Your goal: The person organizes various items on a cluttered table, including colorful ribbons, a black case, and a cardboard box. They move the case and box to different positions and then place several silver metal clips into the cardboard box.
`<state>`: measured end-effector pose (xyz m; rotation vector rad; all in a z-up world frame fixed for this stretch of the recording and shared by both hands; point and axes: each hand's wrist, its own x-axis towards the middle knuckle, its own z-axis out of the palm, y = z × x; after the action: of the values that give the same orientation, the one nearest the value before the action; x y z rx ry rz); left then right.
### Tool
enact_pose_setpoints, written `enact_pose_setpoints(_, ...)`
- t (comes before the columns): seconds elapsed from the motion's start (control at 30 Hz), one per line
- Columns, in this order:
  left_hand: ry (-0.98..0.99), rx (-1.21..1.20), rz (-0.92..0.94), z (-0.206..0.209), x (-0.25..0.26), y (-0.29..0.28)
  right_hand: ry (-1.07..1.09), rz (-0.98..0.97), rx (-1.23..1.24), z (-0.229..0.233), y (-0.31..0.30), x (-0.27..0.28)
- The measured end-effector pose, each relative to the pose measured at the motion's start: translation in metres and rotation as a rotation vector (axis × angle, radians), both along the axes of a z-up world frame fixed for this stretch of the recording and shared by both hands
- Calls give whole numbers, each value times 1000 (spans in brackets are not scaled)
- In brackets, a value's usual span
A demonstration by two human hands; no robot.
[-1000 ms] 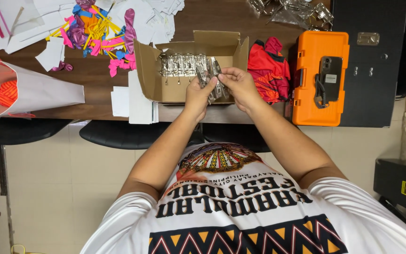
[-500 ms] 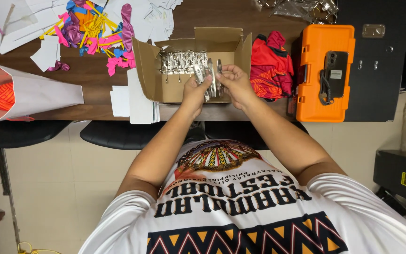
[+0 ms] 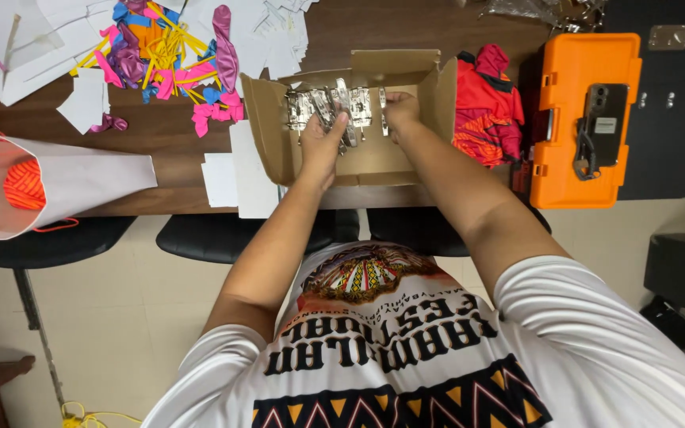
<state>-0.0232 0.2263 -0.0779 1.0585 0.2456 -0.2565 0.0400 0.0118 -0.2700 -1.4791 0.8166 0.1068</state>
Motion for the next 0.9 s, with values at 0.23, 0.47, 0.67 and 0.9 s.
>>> enact_pose_setpoints(0.23,31,33,-41,17,-4,6,274,187,-277,90,34,5)
enact_pose_setpoints(0.47,16,56,-21,20,-10,4,124,309,-679,36,25,8)
enact_pose_setpoints(0.67,33,87,39,23,-23,-9,57,394,-725,30,22,5)
enact_pose_setpoints(0.9,17,92,108,22,-40,-18,0,318,-563,-7,9,6)
